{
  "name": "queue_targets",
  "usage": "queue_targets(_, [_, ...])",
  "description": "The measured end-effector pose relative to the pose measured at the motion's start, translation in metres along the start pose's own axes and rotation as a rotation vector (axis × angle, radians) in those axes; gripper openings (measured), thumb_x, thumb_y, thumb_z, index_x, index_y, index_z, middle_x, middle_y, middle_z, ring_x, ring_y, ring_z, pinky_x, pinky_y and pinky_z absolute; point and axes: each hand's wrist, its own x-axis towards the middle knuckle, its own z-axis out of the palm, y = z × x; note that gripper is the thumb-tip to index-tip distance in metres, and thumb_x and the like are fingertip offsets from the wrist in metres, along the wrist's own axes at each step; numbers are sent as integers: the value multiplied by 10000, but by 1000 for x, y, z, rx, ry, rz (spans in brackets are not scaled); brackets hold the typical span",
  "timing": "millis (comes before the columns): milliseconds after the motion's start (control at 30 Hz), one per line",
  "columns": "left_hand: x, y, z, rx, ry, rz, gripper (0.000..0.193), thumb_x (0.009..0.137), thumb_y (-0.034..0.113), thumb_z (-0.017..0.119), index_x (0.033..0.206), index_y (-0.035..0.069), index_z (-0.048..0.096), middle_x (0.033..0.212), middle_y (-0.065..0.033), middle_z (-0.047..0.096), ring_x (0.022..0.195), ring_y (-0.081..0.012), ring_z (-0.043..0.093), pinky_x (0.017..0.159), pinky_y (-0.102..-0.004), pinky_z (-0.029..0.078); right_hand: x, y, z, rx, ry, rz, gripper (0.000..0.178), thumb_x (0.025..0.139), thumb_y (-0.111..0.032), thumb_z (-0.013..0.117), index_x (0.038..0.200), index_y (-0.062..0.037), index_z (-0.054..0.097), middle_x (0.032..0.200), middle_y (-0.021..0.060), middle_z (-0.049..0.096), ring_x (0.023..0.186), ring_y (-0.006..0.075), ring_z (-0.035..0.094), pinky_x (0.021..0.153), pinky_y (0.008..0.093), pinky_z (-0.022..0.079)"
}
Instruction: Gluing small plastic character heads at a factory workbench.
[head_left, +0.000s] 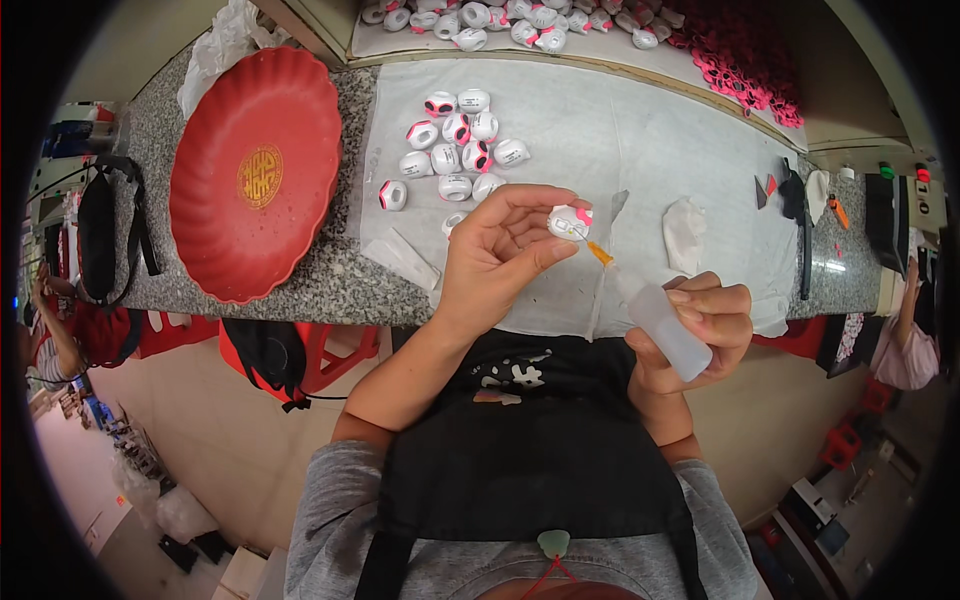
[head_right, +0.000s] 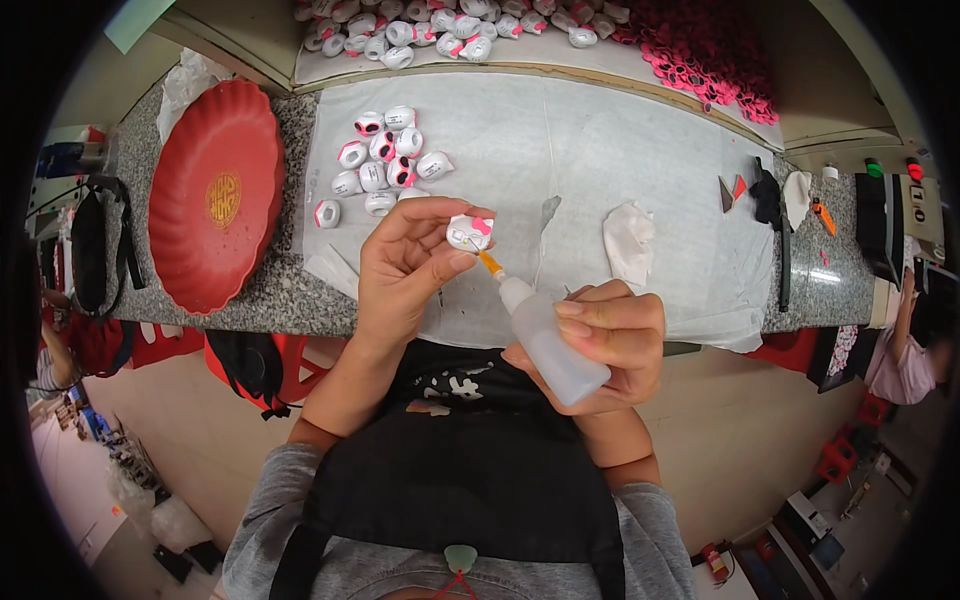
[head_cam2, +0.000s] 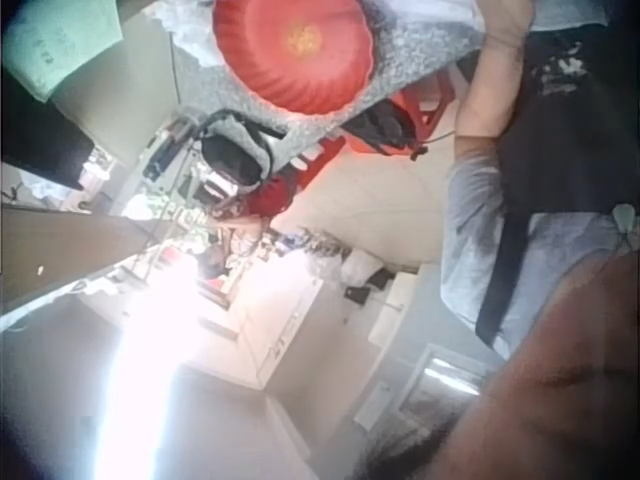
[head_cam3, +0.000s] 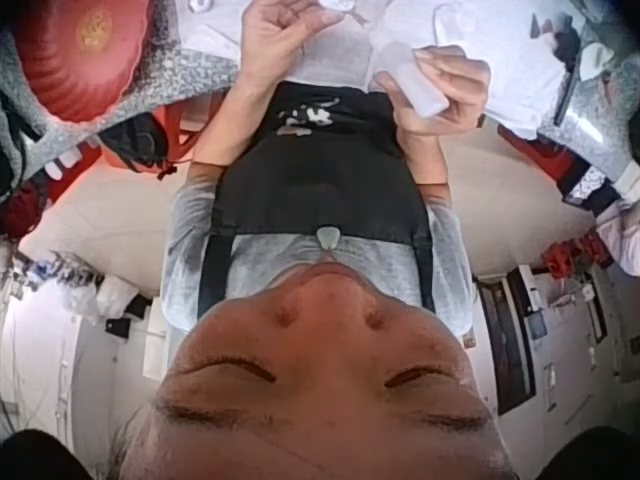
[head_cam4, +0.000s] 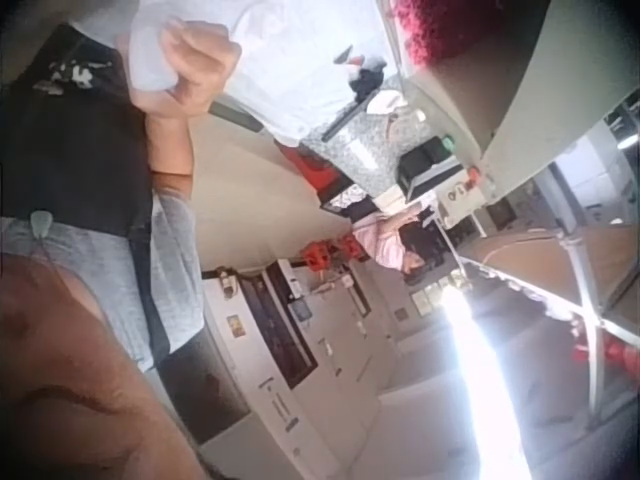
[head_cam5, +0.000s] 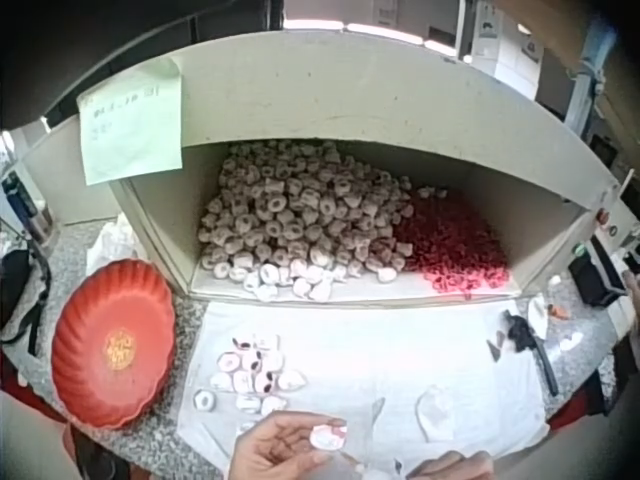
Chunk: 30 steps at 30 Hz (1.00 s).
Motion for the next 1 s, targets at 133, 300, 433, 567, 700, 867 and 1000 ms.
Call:
queue_targets(133, [0,-1,-1,56,-12,37,308,688,-54,552,981,-26,462,964,-88,505,867,-130,498,753,-241,407,0,0,1,-7,16,9,390,522,-84,733,773,-65,435,741,58,450,554,133,450,497,227,411])
queue_targets(300, [0,-2,0,160,2,82,295,680,-38,567,964,-12,492,935,-68,507,829,-120,493,731,-240,400,1,-2,3,-21,24,23,389,524,-96,734,770,-65,435,740,58,453,558,135,455,500,229,407])
queue_targets(433, [0,-3,1,224,9,102,291,669,-36,574,950,1,511,888,-56,502,801,-119,491,716,-235,400,0,-1,5,-18,15,17,386,525,-95,733,767,-64,434,739,57,452,557,135,456,501,230,408])
queue_targets(567, [0,-4,0,248,4,130,292,667,-39,571,949,3,513,880,-58,498,803,-122,491,715,-234,400,1,-2,5,-8,-3,10,387,524,-96,735,765,-63,434,737,58,453,550,136,455,490,225,406])
queue_targets(700, [0,-4,-1,267,24,147,290,669,-37,569,950,5,513,903,-61,499,819,-124,487,724,-236,401,2,-4,2,-30,-34,11,389,523,-98,737,765,-61,436,733,58,452,543,138,454,477,219,403])
queue_targets(867, [0,-3,-2,303,-19,137,287,685,-85,519,961,-34,461,978,-132,489,916,-174,471,806,-283,364,2,-3,3,-29,14,33,387,521,-101,739,763,-62,439,731,59,452,543,134,452,484,222,400])
queue_targets(1000, [1,-2,1,247,-20,121,294,687,-93,511,967,-27,451,1005,-148,484,937,-177,464,811,-275,360,2,-4,0,-49,0,53,393,529,-121,736,772,-65,433,731,64,449,556,135,452,491,221,393])
